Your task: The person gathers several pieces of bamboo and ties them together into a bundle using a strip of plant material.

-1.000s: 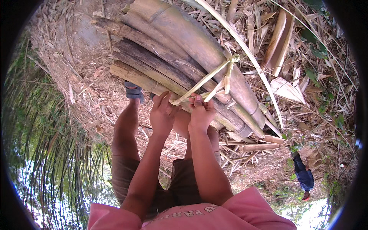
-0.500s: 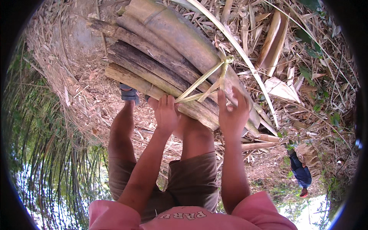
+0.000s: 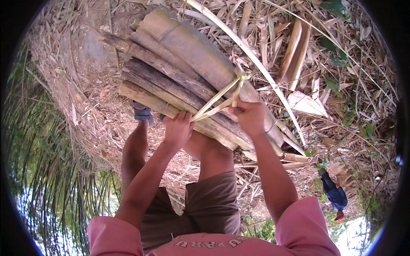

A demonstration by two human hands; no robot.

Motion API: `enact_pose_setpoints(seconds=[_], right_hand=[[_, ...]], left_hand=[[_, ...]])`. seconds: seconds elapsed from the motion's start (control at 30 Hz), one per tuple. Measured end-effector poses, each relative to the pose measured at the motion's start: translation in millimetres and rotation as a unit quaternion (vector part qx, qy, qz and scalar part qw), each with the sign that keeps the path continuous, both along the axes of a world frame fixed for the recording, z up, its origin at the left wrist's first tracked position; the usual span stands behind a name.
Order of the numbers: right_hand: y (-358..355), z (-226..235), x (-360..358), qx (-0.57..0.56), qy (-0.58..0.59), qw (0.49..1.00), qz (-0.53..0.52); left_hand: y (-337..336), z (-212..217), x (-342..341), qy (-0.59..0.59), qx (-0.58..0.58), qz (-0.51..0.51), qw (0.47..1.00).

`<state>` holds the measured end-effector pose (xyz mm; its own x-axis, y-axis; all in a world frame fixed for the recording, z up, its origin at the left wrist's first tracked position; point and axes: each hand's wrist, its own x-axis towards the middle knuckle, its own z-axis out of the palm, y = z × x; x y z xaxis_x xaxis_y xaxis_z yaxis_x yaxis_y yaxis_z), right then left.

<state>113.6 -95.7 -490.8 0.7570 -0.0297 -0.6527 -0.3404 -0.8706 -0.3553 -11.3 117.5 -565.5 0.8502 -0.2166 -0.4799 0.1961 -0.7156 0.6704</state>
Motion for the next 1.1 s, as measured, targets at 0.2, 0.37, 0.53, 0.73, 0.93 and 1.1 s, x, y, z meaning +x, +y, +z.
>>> enact_pose_setpoints(seconds=[0.2,0.37,0.53,0.73,0.93,1.1], right_hand=[[14.0,2.7,-14.1,-0.016,-0.052,0.998,-0.036],[-2.9,1.3,-14.3,-0.01,-0.074,0.994,0.08],[46.2,47.7,20.7,-0.062,-0.202,0.882,0.42],[48.6,-1.6,10.8,0.095,-0.188,0.772,0.6],[43.5,-22.2,11.7,0.134,-0.162,0.749,0.628],[38.2,-29.8,3.8,0.141,-0.19,0.736,0.634]], left_hand=[[4.1,9.0,4.8,0.032,-0.006,0.018,0.999],[0.8,-6.1,-5.4,-0.043,-0.027,0.026,0.998],[0.2,-9.9,-11.7,-0.084,-0.001,0.003,0.996],[-22.6,-14.2,-23.9,-0.108,0.09,0.033,0.99],[-31.8,0.2,-18.4,0.001,0.088,0.083,0.993],[-38.2,13.1,-24.3,0.051,0.08,0.189,0.977]])
